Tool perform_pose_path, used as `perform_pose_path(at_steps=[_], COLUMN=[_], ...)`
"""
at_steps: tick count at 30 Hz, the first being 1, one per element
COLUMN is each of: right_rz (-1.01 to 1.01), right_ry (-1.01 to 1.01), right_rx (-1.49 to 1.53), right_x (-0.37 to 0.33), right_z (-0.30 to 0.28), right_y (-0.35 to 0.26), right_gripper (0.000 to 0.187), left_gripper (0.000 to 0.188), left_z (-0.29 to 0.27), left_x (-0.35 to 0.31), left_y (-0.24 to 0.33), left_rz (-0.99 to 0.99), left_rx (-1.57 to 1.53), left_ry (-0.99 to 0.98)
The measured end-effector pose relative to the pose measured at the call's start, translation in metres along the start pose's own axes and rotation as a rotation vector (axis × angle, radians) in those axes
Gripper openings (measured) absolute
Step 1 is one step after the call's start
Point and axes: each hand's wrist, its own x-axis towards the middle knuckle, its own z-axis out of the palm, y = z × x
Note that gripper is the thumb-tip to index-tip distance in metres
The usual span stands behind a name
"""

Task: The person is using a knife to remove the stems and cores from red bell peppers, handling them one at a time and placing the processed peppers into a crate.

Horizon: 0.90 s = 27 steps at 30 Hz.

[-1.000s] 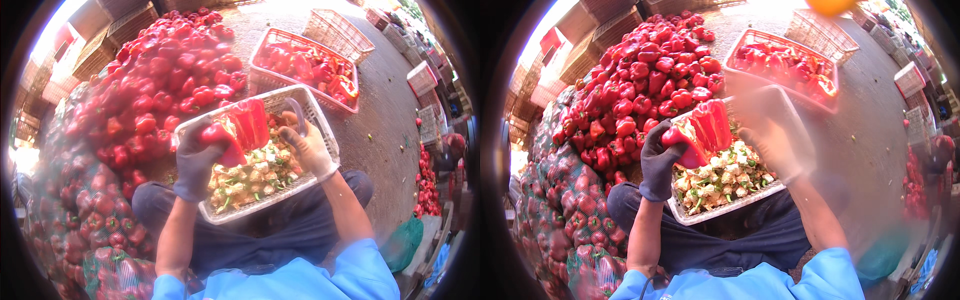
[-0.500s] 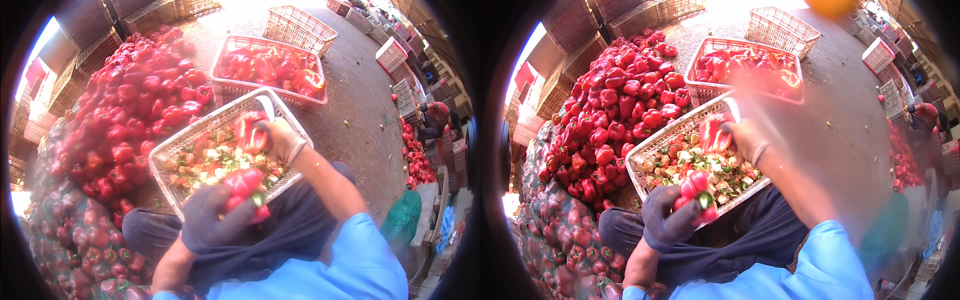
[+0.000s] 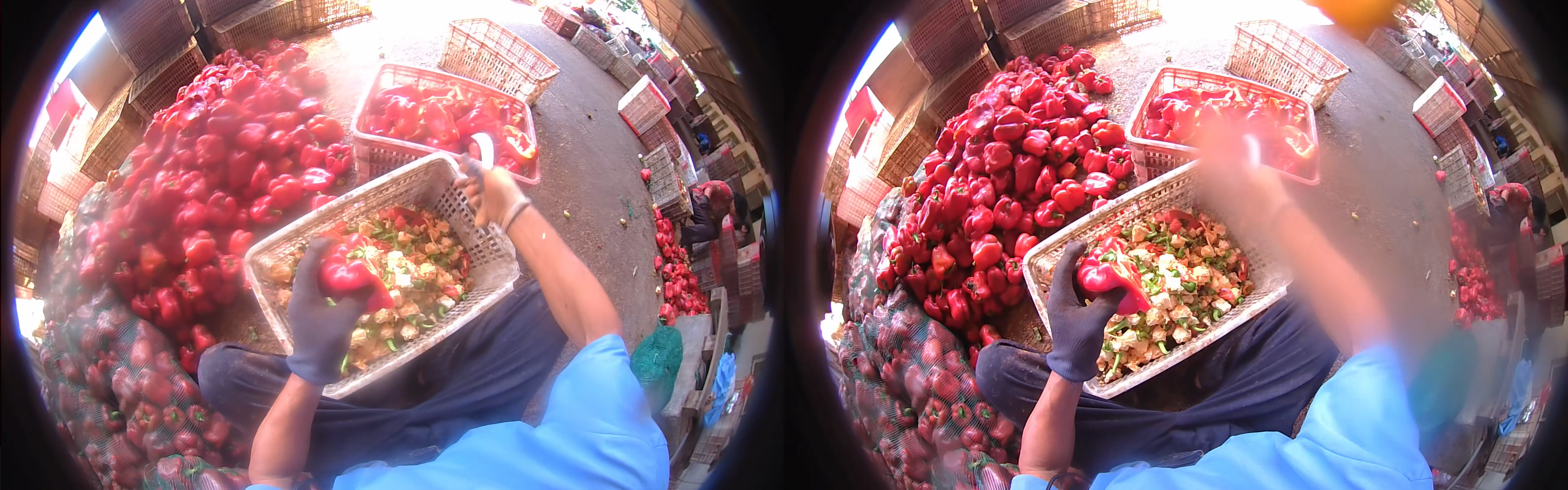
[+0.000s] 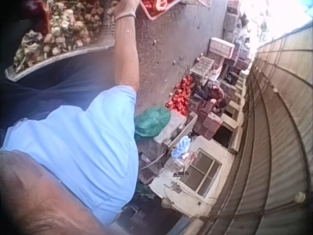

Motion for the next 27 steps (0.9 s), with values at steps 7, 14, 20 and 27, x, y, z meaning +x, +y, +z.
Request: perform_pose_path(at_steps=[7,14,20,27], right_rz=[-0.431,-0.087,0.063,0.034], right_ry=[-0.570,-0.651,-0.708,-0.699], right_rx=[-0.583,-0.396,-0.313,-0.469], right_x=[-0.125,-0.119,-0.119,-0.137], right_z=[0.096,0.114,0.108,0.114], right_y=[0.048,0.070,0.068,0.061], right_gripper=[0.062,0.042,0.053,0.062], left_gripper=[0.082,0.077,0.096,0.092], left_z=[0.005,0.004,0.002,-0.006], left_x=[0.003,0.006,0.013,0.011], left_y=[-0.001,-0.022,-0.020,-0.016], left_rz=[0.074,0.600,0.465,-0.075], left_rx=[0.273,0.611,0.618,0.362], left_ry=[-0.093,-0.050,-0.091,-0.365])
